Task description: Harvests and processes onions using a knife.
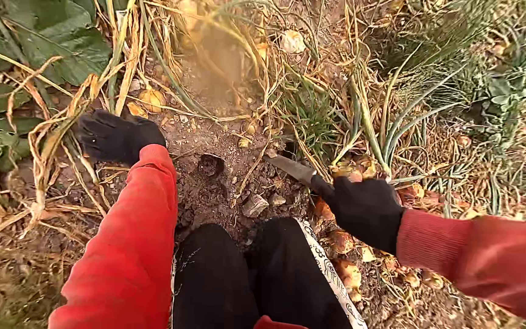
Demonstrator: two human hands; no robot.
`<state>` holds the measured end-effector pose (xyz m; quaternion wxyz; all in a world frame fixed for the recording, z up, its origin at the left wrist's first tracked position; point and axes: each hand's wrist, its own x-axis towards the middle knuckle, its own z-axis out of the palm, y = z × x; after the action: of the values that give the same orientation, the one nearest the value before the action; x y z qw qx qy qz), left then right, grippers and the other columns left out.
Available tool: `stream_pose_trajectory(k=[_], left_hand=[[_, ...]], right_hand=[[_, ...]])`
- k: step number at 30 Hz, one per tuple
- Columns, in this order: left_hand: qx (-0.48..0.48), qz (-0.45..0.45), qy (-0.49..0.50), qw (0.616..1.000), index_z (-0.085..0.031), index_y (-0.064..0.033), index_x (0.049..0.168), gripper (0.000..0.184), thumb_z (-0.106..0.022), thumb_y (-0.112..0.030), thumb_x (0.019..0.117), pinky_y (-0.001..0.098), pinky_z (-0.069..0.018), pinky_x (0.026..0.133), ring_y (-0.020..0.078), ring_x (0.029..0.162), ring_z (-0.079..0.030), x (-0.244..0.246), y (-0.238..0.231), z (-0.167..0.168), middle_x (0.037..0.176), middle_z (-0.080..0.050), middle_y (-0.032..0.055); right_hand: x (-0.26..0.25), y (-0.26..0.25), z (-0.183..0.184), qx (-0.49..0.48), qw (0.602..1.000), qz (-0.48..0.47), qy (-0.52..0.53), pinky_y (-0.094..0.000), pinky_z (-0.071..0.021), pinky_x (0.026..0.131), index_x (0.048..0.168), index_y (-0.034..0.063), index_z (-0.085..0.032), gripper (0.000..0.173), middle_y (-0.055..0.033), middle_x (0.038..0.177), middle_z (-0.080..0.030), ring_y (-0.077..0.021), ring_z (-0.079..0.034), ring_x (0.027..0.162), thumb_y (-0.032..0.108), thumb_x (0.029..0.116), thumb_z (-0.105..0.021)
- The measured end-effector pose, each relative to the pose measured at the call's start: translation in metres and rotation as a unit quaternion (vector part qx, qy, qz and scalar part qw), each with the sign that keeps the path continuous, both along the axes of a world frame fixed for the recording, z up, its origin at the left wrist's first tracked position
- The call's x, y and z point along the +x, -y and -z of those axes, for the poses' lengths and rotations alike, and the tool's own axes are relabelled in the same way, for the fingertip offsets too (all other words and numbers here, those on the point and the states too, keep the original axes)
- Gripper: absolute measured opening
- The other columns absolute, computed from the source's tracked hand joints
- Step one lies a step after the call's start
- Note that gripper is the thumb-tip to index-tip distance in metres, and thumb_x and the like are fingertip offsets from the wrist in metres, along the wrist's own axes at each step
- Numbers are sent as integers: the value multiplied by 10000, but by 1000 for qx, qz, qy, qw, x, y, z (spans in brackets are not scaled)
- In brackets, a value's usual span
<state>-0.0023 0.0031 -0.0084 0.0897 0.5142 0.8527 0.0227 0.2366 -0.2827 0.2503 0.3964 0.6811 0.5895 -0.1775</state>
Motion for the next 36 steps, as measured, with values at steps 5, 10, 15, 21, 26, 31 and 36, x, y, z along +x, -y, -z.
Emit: stream_pose_trajectory(k=[5, 10, 15, 21, 26, 31, 36], left_hand=[[-5, -2, -25, 1000, -295, -140, 1621, 825, -432, -583, 939, 696, -130, 1200, 399, 1566, -200, 3, -7, 4, 1699, -234, 170], [69, 42, 41, 996, -259, -87, 1628, 861, -535, -541, 951, 610, -144, 1240, 413, 1571, -156, 20, 22, -35, 1697, -162, 238], [-27, 503, 111, 857, -508, -28, 1479, 564, -615, -251, 971, 641, -467, 1024, 505, 1310, -537, 130, 68, -94, 1558, -412, 302], [-216, 582, -86, 780, -560, 11, 1383, 543, -704, -186, 899, 661, -496, 948, 482, 1193, -612, 201, 75, -93, 1344, -598, 273], [-275, 515, -150, 798, -660, -13, 1225, 408, -643, -308, 944, 671, -523, 890, 450, 1145, -662, 223, 64, -116, 1222, -684, 251], [-281, 535, -209, 769, -709, -40, 1123, 351, -614, -345, 979, 657, -533, 869, 418, 1107, -681, 225, 63, -126, 1164, -711, 223], [-281, 570, -195, 747, -703, -49, 1179, 375, -482, -324, 1052, 635, -521, 915, 416, 1149, -671, 233, 103, -182, 1195, -709, 218]], right_hand=[[-12, 16, 19, -63, 953, 267, -127, -591, -547, 790, 1646, 271, -266, 647, -228, 1173, -662, -412, -691, 951, 309, 1041, -492], [2, 50, 50, -47, 896, 375, -234, -613, -506, 948, 1633, 328, -307, 637, -229, 1251, -658, -417, -657, 1112, 348, 1042, -544], [14, 117, 105, 140, 901, 318, -259, -649, -553, 750, 1531, 282, -522, 500, -225, 1125, -724, -435, -724, 900, 399, 1047, -487], [9, 156, 164, 318, 869, 285, -250, -618, -546, 550, 1420, 231, -649, 428, -223, 924, -738, -434, -715, 686, 343, 1033, -504], [6, 146, 168, 148, 886, 363, -248, -690, -515, 802, 1566, 365, -447, 501, -281, 1229, -681, -527, -680, 1008, 401, 1067, -474], [16, 137, 154, 100, 850, 425, -294, -682, -494, 914, 1640, 272, -296, 628, -277, 1392, -592, -516, -649, 1114, 523, 1076, -406], [18, 131, 139, 101, 821, 483, -286, -655, -504, 937, 1639, 178, -278, 682, -242, 1462, -554, -484, -655, 1135, 472, 1060, -486]])
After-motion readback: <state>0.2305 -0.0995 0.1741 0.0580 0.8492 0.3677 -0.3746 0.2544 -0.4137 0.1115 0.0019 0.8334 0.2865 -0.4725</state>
